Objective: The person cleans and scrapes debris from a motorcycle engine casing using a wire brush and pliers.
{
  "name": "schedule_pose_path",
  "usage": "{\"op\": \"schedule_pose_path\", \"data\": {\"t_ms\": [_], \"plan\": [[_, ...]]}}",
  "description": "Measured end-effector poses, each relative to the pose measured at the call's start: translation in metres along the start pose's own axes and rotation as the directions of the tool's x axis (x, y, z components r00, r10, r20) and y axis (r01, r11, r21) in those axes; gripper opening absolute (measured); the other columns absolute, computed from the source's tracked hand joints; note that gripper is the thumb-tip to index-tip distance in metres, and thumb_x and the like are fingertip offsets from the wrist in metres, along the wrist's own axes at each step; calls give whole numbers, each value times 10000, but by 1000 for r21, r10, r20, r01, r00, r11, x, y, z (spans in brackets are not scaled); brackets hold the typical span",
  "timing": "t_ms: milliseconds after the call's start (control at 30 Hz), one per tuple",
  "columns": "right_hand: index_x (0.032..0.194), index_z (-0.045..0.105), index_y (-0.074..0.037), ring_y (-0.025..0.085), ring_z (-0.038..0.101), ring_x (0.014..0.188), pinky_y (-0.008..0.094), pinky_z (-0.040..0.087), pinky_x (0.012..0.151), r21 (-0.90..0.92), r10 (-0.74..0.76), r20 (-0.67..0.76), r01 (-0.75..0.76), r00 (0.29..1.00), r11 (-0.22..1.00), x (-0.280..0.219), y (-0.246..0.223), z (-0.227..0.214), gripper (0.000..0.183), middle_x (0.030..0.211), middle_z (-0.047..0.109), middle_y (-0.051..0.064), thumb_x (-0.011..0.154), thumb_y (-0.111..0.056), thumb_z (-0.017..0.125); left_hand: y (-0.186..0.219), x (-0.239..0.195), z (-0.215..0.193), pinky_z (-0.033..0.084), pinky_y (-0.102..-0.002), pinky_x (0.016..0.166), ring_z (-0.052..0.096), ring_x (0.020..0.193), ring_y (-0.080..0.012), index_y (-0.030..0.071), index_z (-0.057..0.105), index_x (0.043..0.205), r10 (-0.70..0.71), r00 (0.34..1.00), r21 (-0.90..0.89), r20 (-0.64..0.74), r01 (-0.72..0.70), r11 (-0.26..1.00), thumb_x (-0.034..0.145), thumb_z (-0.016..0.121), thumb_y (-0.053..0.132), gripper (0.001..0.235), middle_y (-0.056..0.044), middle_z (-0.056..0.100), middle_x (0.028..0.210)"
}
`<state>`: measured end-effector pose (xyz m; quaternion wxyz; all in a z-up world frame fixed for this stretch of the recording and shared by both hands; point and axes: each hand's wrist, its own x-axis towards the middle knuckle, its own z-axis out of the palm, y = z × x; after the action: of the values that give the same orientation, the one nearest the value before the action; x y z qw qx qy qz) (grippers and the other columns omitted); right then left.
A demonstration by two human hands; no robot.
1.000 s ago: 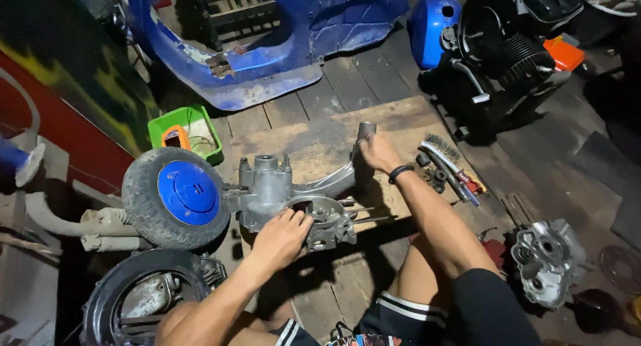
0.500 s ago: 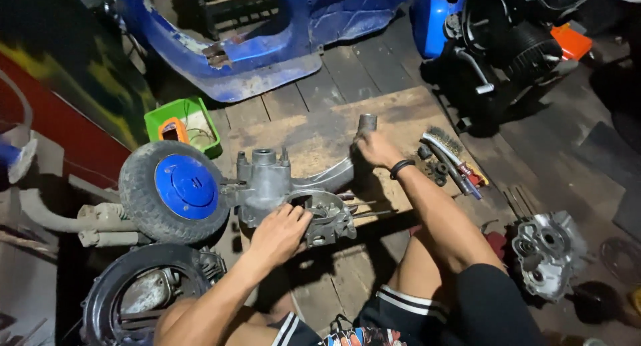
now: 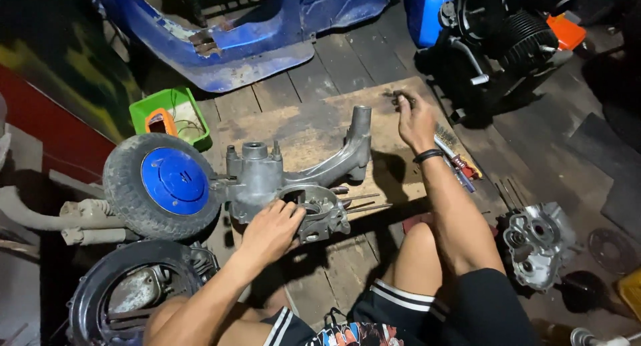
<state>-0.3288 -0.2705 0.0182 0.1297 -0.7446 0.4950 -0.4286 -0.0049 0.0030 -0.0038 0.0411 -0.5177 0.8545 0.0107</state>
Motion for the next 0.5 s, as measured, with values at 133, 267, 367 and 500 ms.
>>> {"op": "schedule_pose_path", "data": {"t_ms": [133,267,367,500], "plan": [[1044,753,-42,401,731,914,472,535,842,114,21,198,-45,980,992,-14,-12,21,177,860,748,190,1039,-180,642,1,-1,-5,482,-433,1071,608,1123,-300,116,531,1205,-2,1000,4,1,2,1000,764,854,383,609,-108,620,1131],[1110,714,13,432,713,943,509,542,847,50,-98,133,92,986,995,-5,-9,17,230,926,747,220,1078,-159,565,1,-1,0,475,-430,1081,611,1113,-297,119,532,1191,-5,1000,13,-11,5,1000,768,845,384,589,-103,619,1120],[1123,728,0,432,709,958,519,534,854,89,-59,82,51,995,995,-8,-12,20,220,945,751,220,1061,-142,571,0,-2,8,467,-428,1092,609,1115,-294,127,534,1192,-8,1000,18,-24,9,1000,745,851,390,607,-97,621,1116],[1077,736,18,438,716,914,487,544,829,6,-78,-1,78,997,997,-5,-28,11,223,896,736,239,1071,-139,577,1,-3,-5,465,-419,1088,610,1101,-293,128,536,1183,-4,999,8,-42,4,1000,764,820,366,559,-90,620,1091]]}}
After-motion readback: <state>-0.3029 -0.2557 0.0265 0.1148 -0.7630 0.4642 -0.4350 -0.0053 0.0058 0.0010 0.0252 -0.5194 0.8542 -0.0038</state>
